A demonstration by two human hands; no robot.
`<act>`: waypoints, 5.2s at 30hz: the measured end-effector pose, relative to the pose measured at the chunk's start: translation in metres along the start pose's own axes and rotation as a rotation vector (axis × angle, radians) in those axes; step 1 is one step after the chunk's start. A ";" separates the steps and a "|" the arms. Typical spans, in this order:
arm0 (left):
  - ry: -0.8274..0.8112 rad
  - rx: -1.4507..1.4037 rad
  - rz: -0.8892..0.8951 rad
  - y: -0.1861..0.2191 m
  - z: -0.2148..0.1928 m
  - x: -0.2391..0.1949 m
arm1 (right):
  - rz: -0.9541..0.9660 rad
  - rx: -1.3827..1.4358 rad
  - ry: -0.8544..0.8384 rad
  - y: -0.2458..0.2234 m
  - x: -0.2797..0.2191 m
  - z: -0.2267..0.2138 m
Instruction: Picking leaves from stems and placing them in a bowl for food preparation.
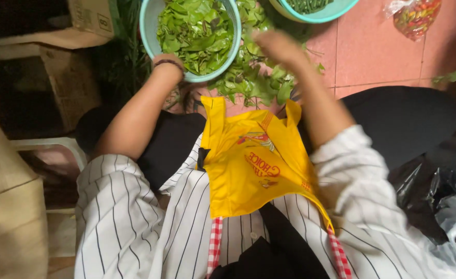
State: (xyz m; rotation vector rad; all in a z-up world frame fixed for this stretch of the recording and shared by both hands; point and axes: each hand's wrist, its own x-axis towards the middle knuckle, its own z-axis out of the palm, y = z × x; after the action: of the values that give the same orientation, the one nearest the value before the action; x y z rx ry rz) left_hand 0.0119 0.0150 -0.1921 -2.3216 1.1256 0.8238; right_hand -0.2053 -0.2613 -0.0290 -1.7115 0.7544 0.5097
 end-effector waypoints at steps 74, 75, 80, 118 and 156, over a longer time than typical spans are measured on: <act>0.540 -2.075 0.383 -0.002 -0.130 -0.095 | -0.704 0.253 0.082 -0.131 -0.029 -0.020; 0.539 -2.080 0.378 -0.003 -0.128 -0.094 | -0.699 0.251 0.077 -0.132 -0.027 -0.015; 0.519 -2.119 0.284 0.004 -0.130 -0.100 | -0.611 0.330 0.156 -0.126 -0.023 0.006; 1.115 -1.061 0.237 0.012 -0.118 -0.085 | -1.029 -0.201 0.528 -0.122 0.021 0.069; 0.854 -1.678 0.037 -0.002 -0.091 -0.032 | -0.733 0.088 0.506 -0.103 0.039 0.084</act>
State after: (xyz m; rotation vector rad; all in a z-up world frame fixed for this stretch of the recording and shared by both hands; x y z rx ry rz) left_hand 0.0270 -0.0207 -0.1034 -4.3515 0.6781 0.9499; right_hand -0.1004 -0.1734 -0.0068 -1.8994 0.4251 -0.4684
